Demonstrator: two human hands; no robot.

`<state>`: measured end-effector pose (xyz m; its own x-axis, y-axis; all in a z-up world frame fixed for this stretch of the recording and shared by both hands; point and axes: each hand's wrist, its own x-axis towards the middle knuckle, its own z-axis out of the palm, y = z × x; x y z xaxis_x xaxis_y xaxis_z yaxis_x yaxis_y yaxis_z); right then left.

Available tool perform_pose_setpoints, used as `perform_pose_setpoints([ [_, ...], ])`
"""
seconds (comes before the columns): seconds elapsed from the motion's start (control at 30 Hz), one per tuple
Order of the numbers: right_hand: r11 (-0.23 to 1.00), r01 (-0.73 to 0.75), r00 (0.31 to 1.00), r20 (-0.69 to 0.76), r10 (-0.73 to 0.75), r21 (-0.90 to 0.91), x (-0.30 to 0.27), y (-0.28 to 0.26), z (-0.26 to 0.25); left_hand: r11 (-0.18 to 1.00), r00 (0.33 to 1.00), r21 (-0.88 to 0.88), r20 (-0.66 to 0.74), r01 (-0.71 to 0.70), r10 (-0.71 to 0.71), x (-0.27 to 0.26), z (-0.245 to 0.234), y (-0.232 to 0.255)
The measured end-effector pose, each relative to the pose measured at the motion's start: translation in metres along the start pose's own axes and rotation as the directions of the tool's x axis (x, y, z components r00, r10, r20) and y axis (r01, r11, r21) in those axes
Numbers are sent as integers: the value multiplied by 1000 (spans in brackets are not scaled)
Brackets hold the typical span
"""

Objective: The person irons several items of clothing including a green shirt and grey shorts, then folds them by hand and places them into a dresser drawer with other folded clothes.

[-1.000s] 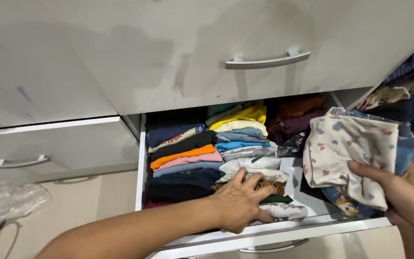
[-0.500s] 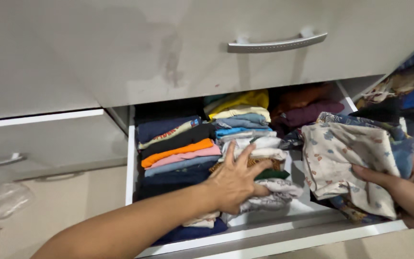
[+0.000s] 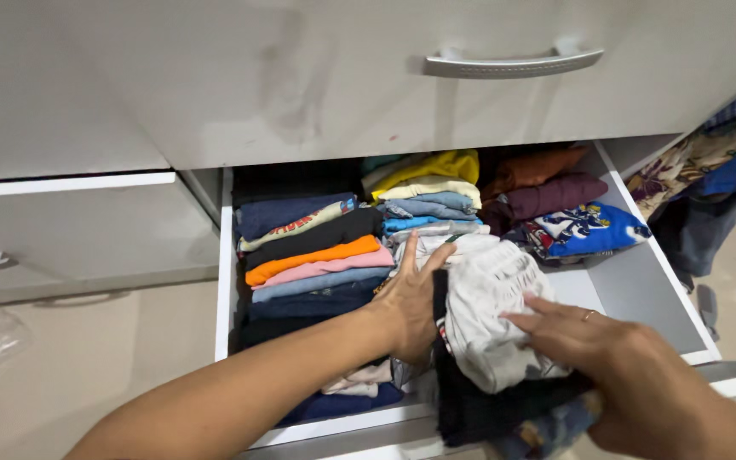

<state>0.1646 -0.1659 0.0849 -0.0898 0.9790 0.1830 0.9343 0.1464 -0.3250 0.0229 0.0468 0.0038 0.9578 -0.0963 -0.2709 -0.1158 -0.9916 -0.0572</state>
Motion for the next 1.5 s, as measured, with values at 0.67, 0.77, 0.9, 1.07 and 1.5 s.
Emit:
perform_pose_setpoints([
  [0.67,899,-428,635,678,371,-90,56,13,-3,950,931,-310,-356,-35,-82,22,35,-17],
  [0.77,767,-639,546,670,503,-55,46,13,-8,966,940,-257,-336,-29,-61,17,31,-14],
  [0.9,777,-629,622,588,518,-20,18,28,-15,985,981,-168,-196,-26,-7,5,19,-9],
  [1.07,874,-440,850,218,480,-207,28,20,7,971,950,-218,-311,-98,26,-2,20,-1],
  [1.5,947,-320,942,117,316,19,97,-23,1,952,845,291,-480,-98,234,12,72,4],
])
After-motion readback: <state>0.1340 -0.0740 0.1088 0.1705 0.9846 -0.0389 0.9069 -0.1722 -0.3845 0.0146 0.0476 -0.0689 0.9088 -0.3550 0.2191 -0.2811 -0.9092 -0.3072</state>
